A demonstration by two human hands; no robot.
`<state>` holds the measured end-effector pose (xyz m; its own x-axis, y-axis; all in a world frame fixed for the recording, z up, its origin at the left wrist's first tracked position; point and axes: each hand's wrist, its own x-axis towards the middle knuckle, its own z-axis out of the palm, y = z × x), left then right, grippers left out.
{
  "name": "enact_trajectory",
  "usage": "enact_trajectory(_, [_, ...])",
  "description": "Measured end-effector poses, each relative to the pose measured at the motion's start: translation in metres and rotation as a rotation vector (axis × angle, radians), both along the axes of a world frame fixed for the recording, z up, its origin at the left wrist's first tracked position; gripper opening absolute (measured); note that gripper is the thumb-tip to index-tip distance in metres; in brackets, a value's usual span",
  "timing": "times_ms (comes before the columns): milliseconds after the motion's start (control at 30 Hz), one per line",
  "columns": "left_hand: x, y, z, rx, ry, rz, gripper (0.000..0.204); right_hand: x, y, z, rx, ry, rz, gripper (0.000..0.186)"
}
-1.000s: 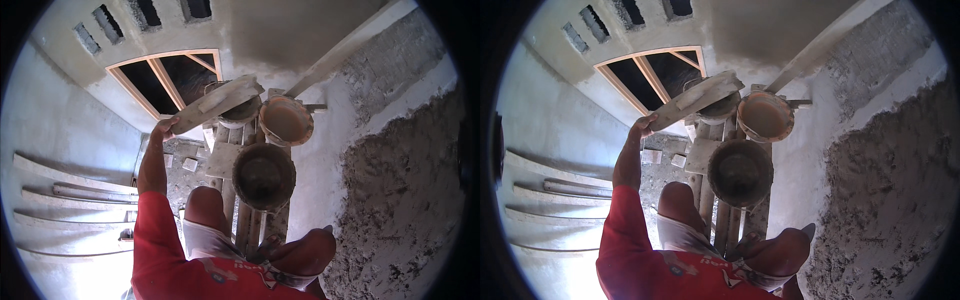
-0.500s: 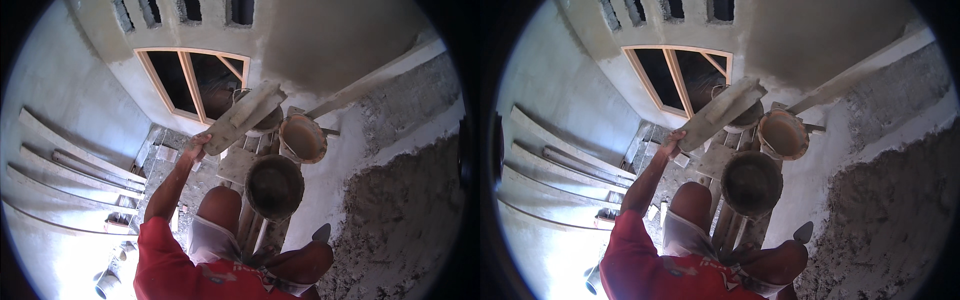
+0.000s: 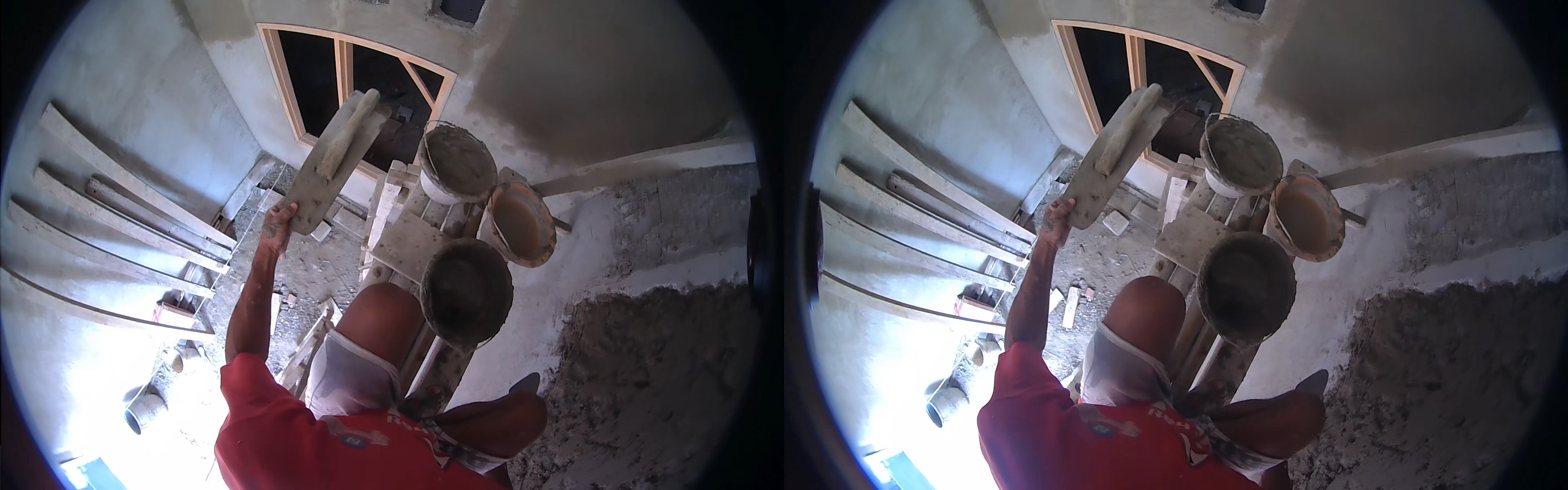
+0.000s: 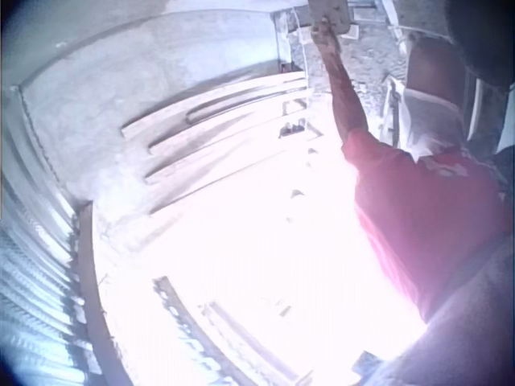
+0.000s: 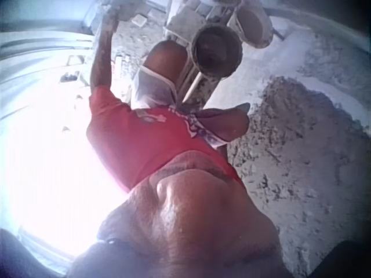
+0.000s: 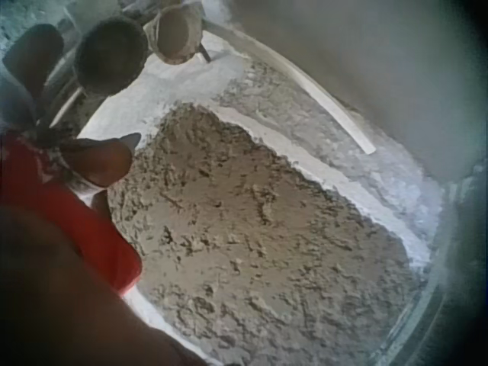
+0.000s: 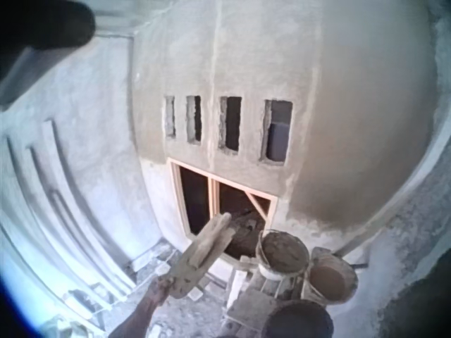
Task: The person smooths wet plaster onto a wall using a long straight edge and then scoops more plaster from a bucket using a trowel.
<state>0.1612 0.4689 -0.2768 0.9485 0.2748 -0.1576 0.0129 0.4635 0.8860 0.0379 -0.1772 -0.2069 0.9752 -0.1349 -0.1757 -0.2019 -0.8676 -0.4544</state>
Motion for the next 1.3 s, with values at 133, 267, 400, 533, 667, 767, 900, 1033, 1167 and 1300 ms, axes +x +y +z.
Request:
enact_trajectory(133, [0.009, -0.006, -0.059, -0.058, 0.02, 0.026, 0.043, -0.005, 0.001, 0.017, -0.112, -0.002, 0.046, 0.031])
enact_trajectory(267, [0.035, -0.035, -0.121, -0.151, 0.048, 0.067, 0.04, -0.012, 0.002, 0.031, -0.213, 0.011, 0.07, 0.031])
enact_trajectory(400, [0.065, -0.064, -0.164, -0.259, 0.021, 0.043, 0.04, -0.022, -0.001, 0.042, -0.3, 0.041, 0.065, 0.032])
enact_trajectory(533, [0.081, -0.058, -0.204, -0.292, 0.054, -0.079, 0.044, -0.027, -0.003, 0.047, -0.36, 0.077, 0.064, 0.033])
enact_trajectory(667, [0.092, -0.08, -0.213, -0.312, 0.06, -0.163, 0.043, -0.042, -0.009, 0.059, -0.425, 0.108, 0.003, 0.033])
enact_trajectory(767, [0.082, -0.061, -0.255, -0.268, 0.13, -0.239, 0.038, -0.04, -0.006, 0.06, -0.446, 0.143, 0.009, 0.034])
enact_trajectory(900, [0.089, -0.06, -0.28, -0.072, 0.398, -0.265, 0.034, -0.039, -0.008, 0.066, -0.472, 0.16, 0.009, 0.034])
enact_trajectory(1033, [0.112, -0.074, -0.287, 0.105, 0.43, -0.279, 0.034, -0.039, -0.008, 0.07, -0.498, 0.178, 0.013, 0.035])
enact_trajectory(1167, [0.139, -0.103, -0.277, 0.173, 0.475, -0.254, 0.031, -0.04, -0.009, 0.076, -0.515, 0.188, 0.017, 0.036])
enact_trajectory(1300, [0.15, -0.119, -0.282, 0.397, 0.563, -0.146, 0.03, -0.042, -0.008, 0.081, -0.53, 0.191, 0.022, 0.037])
